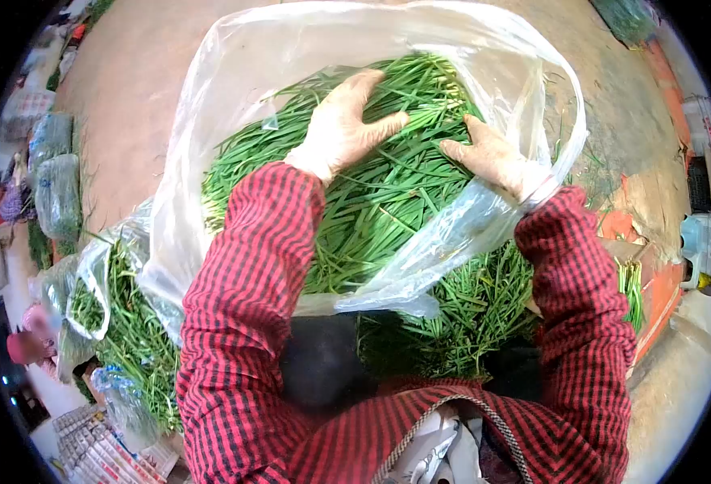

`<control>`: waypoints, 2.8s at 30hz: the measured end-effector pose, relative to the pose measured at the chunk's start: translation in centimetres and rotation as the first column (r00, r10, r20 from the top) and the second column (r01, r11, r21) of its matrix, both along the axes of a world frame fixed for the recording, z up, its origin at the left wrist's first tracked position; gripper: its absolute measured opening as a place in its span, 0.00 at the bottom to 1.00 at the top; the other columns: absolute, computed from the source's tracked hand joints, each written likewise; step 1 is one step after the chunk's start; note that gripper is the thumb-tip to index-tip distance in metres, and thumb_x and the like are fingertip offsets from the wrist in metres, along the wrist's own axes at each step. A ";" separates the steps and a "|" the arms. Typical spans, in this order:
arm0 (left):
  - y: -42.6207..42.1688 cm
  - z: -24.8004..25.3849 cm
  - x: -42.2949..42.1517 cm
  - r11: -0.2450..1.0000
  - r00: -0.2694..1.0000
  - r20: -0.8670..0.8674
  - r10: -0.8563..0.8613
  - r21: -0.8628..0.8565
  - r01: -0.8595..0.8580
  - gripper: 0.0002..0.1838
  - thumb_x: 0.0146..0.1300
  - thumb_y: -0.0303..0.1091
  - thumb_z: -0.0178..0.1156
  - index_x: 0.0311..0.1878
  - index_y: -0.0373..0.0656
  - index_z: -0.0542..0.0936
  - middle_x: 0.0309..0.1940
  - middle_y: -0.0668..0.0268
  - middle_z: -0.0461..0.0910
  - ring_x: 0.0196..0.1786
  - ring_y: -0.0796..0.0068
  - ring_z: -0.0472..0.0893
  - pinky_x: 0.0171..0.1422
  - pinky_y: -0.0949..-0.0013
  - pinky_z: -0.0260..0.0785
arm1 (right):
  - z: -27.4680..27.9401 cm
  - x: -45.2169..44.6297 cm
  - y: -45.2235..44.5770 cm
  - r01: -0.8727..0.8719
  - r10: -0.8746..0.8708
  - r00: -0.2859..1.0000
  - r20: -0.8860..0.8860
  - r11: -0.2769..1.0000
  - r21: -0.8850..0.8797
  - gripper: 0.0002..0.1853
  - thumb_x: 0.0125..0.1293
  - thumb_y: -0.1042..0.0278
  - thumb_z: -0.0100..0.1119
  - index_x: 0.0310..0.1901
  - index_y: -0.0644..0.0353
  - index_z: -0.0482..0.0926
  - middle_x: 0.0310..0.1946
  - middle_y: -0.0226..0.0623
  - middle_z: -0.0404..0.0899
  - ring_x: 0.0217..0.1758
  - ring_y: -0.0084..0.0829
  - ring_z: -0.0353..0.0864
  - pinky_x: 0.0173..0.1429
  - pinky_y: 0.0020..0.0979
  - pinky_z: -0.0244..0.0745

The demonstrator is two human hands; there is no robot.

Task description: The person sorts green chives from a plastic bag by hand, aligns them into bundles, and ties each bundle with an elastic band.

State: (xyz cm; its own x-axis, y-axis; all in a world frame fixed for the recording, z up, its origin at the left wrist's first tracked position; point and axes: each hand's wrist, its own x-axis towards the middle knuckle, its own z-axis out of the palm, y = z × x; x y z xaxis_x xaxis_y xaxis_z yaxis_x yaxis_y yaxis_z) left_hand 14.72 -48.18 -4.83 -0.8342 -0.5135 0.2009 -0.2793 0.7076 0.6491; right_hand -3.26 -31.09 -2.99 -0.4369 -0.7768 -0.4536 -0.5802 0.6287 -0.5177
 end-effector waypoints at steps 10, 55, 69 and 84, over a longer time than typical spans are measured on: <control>-4.1 -5.0 -5.9 0.993 0.945 0.313 0.099 -0.096 -0.073 0.53 0.47 0.76 0.60 0.64 0.38 0.70 0.57 0.47 0.76 0.62 0.49 0.73 0.68 0.55 0.63 | -5.2 -3.6 -3.4 0.051 -0.079 0.987 -0.139 0.979 -0.199 0.45 0.52 0.62 0.59 0.72 0.64 0.54 0.65 0.61 0.65 0.70 0.50 0.65 0.73 0.35 0.58; 0.7 -4.9 2.7 0.509 0.764 -0.541 0.352 0.796 0.329 0.27 0.73 0.55 0.44 0.69 0.55 0.65 0.63 0.66 0.70 0.63 0.58 0.71 0.62 0.47 0.70 | 3.2 8.0 0.4 0.838 0.030 0.475 0.879 0.290 -0.462 0.17 0.73 0.61 0.51 0.56 0.63 0.73 0.53 0.38 0.75 0.63 0.29 0.70 0.70 0.35 0.61; 4.3 4.4 1.6 0.101 0.655 -0.375 0.657 0.904 0.416 0.42 0.53 0.53 0.70 0.64 0.36 0.66 0.48 0.59 0.79 0.43 0.66 0.84 0.48 0.64 0.78 | 4.3 13.3 -1.0 0.452 0.332 0.694 0.639 0.491 -0.745 0.50 0.65 0.53 0.64 0.72 0.75 0.42 0.67 0.49 0.61 0.72 0.35 0.59 0.73 0.33 0.54; -0.2 1.1 7.0 0.979 0.925 -0.327 0.191 0.001 -0.202 0.29 0.57 0.38 0.66 0.60 0.39 0.70 0.55 0.58 0.77 0.51 0.63 0.80 0.54 0.64 0.77 | -8.4 4.4 -4.5 0.907 0.204 0.169 0.964 0.350 -0.233 0.36 0.71 0.42 0.51 0.71 0.58 0.55 0.71 0.44 0.56 0.76 0.38 0.52 0.79 0.39 0.44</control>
State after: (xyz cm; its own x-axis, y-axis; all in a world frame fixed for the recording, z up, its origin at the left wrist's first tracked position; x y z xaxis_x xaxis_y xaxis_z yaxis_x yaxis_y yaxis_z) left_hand 21.74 -48.39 -3.77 -0.6039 -0.6494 0.4621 -0.1930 0.6817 0.7058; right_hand 1.19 -35.60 -11.35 -0.6038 -0.7759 -0.1829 0.6716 -0.3715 -0.6411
